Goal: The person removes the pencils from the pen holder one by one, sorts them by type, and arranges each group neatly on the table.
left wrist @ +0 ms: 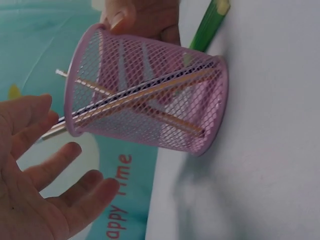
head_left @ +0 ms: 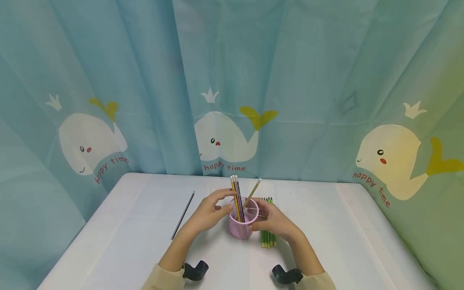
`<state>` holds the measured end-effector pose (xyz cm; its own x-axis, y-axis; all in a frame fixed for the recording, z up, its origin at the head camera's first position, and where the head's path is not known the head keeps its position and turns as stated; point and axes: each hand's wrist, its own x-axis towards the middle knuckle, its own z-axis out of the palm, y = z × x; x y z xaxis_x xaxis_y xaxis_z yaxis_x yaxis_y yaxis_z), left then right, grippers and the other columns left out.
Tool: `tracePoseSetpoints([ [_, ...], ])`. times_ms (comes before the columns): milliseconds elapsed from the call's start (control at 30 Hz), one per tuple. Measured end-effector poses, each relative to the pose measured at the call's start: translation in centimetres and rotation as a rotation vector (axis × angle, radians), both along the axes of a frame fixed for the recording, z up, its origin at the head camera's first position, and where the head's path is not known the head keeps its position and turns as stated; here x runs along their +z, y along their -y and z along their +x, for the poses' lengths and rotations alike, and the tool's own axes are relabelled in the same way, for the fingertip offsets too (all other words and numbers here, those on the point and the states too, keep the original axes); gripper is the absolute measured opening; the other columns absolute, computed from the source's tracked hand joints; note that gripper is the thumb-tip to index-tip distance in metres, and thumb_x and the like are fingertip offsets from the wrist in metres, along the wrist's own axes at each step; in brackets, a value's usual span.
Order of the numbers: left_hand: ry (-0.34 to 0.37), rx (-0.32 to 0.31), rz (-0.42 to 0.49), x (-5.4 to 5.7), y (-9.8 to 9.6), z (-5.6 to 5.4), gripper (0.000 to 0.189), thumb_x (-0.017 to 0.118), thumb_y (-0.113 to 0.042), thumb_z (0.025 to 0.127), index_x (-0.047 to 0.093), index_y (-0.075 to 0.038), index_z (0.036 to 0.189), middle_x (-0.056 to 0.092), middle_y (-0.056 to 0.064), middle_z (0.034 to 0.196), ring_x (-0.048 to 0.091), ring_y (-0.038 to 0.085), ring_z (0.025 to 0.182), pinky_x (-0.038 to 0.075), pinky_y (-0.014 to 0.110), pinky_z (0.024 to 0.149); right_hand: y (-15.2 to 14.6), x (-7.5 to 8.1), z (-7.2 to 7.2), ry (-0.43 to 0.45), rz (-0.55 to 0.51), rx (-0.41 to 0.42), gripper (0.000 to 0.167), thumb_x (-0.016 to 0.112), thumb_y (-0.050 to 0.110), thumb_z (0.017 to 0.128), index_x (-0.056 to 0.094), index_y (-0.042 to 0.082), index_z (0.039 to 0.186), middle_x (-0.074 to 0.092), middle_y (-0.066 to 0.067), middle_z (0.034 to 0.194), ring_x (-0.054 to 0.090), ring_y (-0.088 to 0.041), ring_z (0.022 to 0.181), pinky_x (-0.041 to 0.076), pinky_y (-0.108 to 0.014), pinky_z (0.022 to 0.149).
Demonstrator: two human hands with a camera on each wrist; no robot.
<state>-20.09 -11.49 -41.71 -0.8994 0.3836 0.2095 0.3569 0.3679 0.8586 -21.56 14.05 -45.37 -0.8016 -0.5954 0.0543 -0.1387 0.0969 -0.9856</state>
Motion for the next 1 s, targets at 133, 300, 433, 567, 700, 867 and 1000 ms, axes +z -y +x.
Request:
tracePoseSetpoints([
  [133,-0.015,-0.022,-0.012,-0.3,-0.3,0.0,0.039,0.062,-0.014,0.098,0.059,-0.014,0.137,0.051,0.010,0.148,0.044,0.035,0.139,0.051,0.058,0.098,0.0,0.0,-0.1,-0.003,-0.004,0.000,0.076,0.080,0.003,0.079,0.044,0.005,0.146,0.055,-0.019,0.141,0.050,-0.044,0.132,0.045,-0.052,0.108],
  [300,-0.038,-0.071,-0.048,-0.9,-0.6,-0.2,0.039,0.062,-0.019,0.099,0.058,-0.010,0.137,0.054,0.010,0.144,0.049,0.034,0.135,0.055,0.053,0.095,-0.1,-0.2,-0.2,-0.006,-0.007,0.008,0.076,0.080,0.003,0.080,0.043,0.004,0.146,0.054,-0.021,0.142,0.049,-0.045,0.131,0.046,-0.052,0.108],
  [433,-0.048,-0.080,-0.069,-1.0,-0.6,-0.2,0.040,0.062,-0.023,0.099,0.057,-0.008,0.137,0.056,0.009,0.141,0.052,0.031,0.132,0.056,0.049,0.095,-0.1,-0.3,-0.2,-0.015,-0.011,0.018,0.076,0.079,0.003,0.080,0.041,0.001,0.147,0.053,-0.023,0.142,0.049,-0.046,0.131,0.046,-0.051,0.107],
  [567,-0.052,-0.064,-0.077,-0.7,-0.5,-0.1,0.041,0.063,-0.025,0.098,0.058,-0.011,0.137,0.056,0.007,0.141,0.052,0.030,0.132,0.054,0.053,0.097,-0.1,-0.3,-0.3,-0.019,-0.003,0.008,0.077,0.079,0.003,0.080,0.042,0.002,0.147,0.053,-0.021,0.142,0.048,-0.046,0.133,0.047,-0.049,0.107],
  [700,-0.049,-0.038,-0.097,-0.4,-0.2,0.0,0.040,0.064,-0.025,0.098,0.060,-0.014,0.136,0.057,0.004,0.140,0.052,0.028,0.132,0.053,0.054,0.098,-0.1,-0.3,-0.2,-0.021,0.013,-0.003,0.077,0.080,0.004,0.079,0.043,0.003,0.147,0.054,-0.020,0.143,0.047,-0.045,0.134,0.048,-0.047,0.107],
  [867,-0.041,-0.009,-0.103,-0.1,0.0,0.1,0.039,0.065,-0.025,0.097,0.060,-0.017,0.135,0.059,0.002,0.139,0.055,0.030,0.128,0.053,0.052,0.098,0.0,-0.2,-0.1,0.002,0.005,-0.001,0.077,0.080,0.004,0.079,0.044,0.005,0.146,0.054,-0.019,0.142,0.049,-0.043,0.133,0.046,-0.048,0.108],
  [1000,-0.053,0.019,-0.109,0.3,0.4,0.2,0.038,0.066,-0.026,0.097,0.061,-0.018,0.134,0.061,0.002,0.136,0.057,0.030,0.124,0.054,0.050,0.097,0.0,-0.2,-0.1,0.006,-0.013,0.004,0.076,0.080,0.002,0.078,0.045,0.006,0.146,0.055,-0.018,0.142,0.049,-0.043,0.132,0.045,-0.050,0.109],
])
